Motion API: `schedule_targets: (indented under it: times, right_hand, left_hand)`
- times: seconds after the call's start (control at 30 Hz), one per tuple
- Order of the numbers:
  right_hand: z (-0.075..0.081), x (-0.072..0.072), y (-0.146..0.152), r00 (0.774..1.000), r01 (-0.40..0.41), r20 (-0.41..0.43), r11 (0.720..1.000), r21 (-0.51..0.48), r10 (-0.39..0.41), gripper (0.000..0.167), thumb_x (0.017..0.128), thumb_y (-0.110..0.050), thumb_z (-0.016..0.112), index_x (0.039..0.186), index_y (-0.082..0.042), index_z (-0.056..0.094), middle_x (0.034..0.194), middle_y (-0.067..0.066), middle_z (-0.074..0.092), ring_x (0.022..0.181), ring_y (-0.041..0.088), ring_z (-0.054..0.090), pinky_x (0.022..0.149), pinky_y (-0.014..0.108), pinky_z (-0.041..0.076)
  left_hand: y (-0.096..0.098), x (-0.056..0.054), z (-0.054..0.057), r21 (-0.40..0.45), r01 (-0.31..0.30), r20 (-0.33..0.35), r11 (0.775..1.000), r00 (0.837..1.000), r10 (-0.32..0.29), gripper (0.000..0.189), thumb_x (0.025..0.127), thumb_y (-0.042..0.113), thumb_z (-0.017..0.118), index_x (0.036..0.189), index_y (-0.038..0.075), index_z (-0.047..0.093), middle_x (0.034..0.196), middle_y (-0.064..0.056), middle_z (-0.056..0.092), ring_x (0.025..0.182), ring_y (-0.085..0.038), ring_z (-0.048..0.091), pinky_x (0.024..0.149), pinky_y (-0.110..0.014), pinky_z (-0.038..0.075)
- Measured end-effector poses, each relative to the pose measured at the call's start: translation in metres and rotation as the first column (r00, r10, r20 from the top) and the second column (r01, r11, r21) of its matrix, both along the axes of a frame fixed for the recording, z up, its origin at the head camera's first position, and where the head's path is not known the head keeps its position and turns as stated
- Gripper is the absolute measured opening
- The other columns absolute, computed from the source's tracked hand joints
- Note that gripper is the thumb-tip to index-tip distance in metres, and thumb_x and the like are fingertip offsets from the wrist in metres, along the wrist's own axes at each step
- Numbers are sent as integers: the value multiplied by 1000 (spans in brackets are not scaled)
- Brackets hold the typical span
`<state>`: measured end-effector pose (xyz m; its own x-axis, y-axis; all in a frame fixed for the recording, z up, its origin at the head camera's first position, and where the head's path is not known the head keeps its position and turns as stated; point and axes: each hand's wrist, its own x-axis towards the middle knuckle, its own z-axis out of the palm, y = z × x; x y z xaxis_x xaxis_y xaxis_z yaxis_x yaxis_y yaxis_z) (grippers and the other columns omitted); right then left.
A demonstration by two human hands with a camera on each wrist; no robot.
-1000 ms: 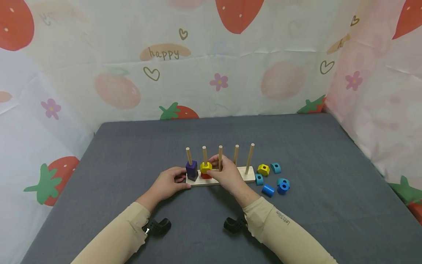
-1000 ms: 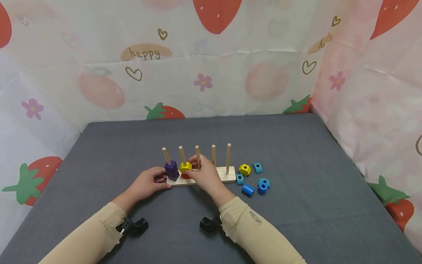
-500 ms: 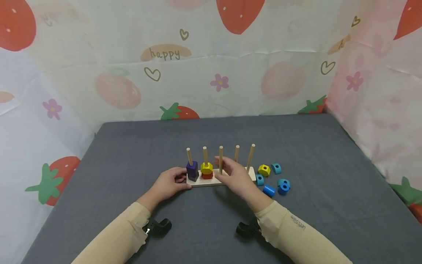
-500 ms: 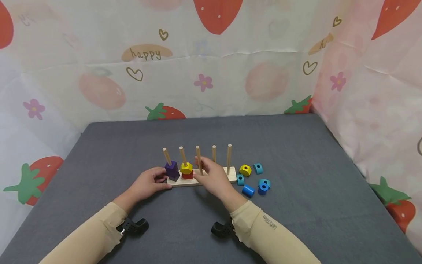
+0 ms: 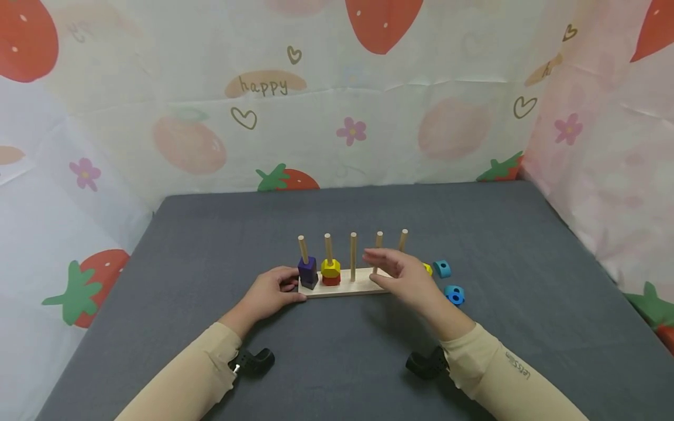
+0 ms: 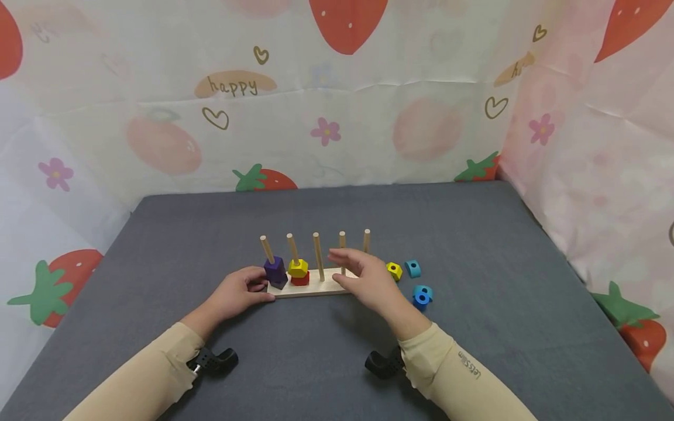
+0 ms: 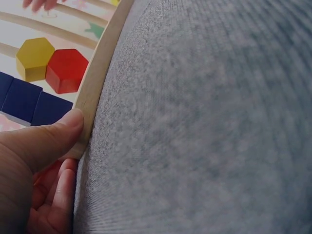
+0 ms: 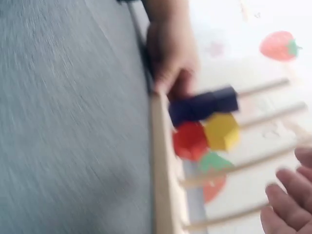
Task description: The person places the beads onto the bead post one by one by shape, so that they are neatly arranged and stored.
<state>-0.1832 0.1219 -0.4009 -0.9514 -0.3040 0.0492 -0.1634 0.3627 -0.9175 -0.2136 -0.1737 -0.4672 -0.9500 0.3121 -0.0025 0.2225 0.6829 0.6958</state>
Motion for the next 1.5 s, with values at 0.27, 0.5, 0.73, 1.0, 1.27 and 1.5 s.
schedule_targets:
  times: [0.27,0.5,0.73,1.0,1.27,1.5]
  right_hand:
    - [8,-5,38,999,-14,-36,1000,24,15,30,87,-13,63,116,-8,60,112,6,64,103,21,59,80,31,51]
    - [3,-14,64,994,101,-55,990,99,-96,18,87,-18,64,98,-4,64,97,9,65,85,20,59,71,30,49]
    - [-7,-27,86,987,145,41,974,177,-154,27,88,-20,62,109,-3,60,108,13,62,97,23,57,82,38,48]
    - [-23,-42,97,989,79,103,962,261,-109,37,87,-17,63,120,-2,55,119,17,56,109,31,52,88,44,45]
    - [-27,-51,100,994,28,93,950,311,-59,39,84,-15,66,119,-1,55,115,16,58,105,30,53,85,43,47]
    - [-27,-51,100,993,-19,112,926,376,-25,34,82,-13,68,113,-3,60,114,15,60,105,29,53,89,46,43]
  left_hand:
    - [0,1,0,0,-2,-12,1000,1000,2,54,73,27,77,121,9,60,113,-2,59,96,-10,57,85,-30,49]
    - [1,1,1,-1,2,-16,1000,1000,-2,53,73,27,77,120,9,60,111,-2,59,96,-10,57,85,-30,49]
    - [1,1,0,-3,3,-23,1000,1000,-3,53,73,27,77,120,9,60,111,-2,60,96,-10,57,84,-30,49]
    - [0,1,0,-1,4,-23,1000,1000,-4,52,73,26,77,120,10,60,111,-1,60,95,-9,57,84,-29,49]
    - [0,1,1,5,1,-18,1000,1000,-1,53,73,26,77,120,9,60,112,-2,59,96,-10,57,84,-29,49]
    - [1,1,1,2,-9,-7,1000,1000,9,53,73,26,77,120,9,60,112,-2,59,96,-10,57,85,-29,49]
